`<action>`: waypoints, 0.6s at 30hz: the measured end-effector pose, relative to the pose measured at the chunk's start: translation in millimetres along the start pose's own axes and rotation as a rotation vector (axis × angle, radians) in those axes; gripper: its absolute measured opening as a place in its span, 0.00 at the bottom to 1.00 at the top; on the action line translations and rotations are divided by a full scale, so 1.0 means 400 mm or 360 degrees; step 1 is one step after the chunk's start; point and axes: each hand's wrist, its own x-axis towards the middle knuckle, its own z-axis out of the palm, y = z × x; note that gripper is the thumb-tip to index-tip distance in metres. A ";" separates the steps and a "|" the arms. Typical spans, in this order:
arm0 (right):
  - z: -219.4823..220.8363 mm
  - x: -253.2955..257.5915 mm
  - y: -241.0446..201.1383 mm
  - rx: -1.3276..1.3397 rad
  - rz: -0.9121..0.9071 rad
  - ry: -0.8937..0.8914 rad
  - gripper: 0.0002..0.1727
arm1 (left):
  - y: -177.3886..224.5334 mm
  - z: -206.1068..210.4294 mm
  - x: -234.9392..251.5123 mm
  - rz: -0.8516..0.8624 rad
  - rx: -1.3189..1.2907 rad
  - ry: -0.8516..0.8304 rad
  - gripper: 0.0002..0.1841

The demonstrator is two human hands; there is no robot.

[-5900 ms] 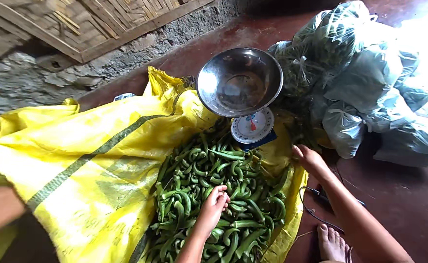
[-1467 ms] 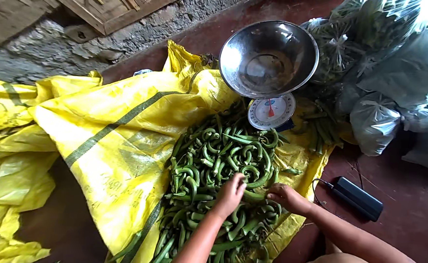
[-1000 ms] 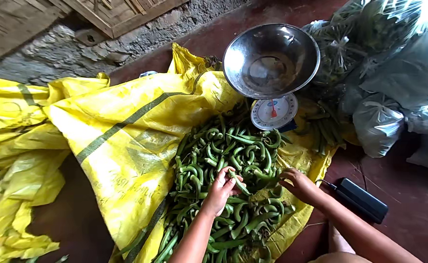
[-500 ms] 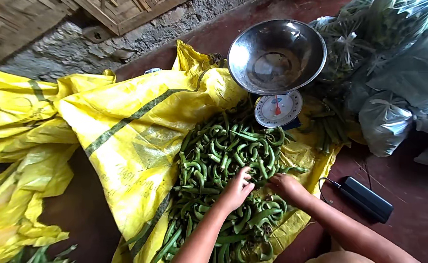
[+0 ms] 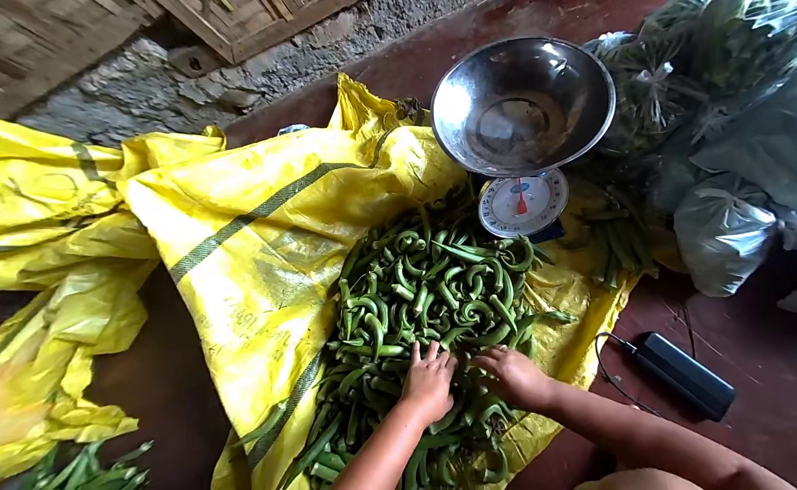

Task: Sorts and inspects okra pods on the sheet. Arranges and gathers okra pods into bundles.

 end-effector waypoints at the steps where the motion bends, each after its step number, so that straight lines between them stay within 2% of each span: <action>1: 0.025 0.025 -0.006 -0.0019 0.0009 -0.0110 0.27 | -0.006 0.003 0.004 0.0009 0.0007 0.0012 0.34; 4: 0.078 0.067 -0.009 -0.0187 0.0095 -0.0322 0.36 | -0.017 0.005 0.009 -0.0004 0.0018 0.0058 0.27; 7: 0.084 0.070 0.003 -0.0203 0.0109 -0.0324 0.41 | -0.059 -0.023 -0.011 -0.0122 0.0061 0.0345 0.19; 10: 0.086 0.025 0.028 -0.0169 -0.0120 -0.0397 0.52 | -0.136 -0.089 -0.047 -0.0469 0.0044 0.0538 0.23; 11: 0.100 0.007 0.048 -0.0195 -0.0258 -0.0410 0.51 | -0.161 -0.107 -0.057 -0.0585 0.0021 0.0585 0.24; 13: 0.129 -0.016 0.088 -0.0285 -0.0469 -0.0386 0.41 | -0.199 -0.139 -0.068 -0.0768 -0.0080 0.0687 0.26; 15: 0.140 -0.023 0.096 -0.0386 -0.0494 -0.0322 0.31 | -0.220 -0.162 -0.074 -0.0880 -0.0185 0.0800 0.25; 18: 0.111 -0.010 0.083 -0.0429 -0.0432 -0.0254 0.31 | -0.229 -0.177 -0.077 -0.0935 -0.0186 0.1098 0.30</action>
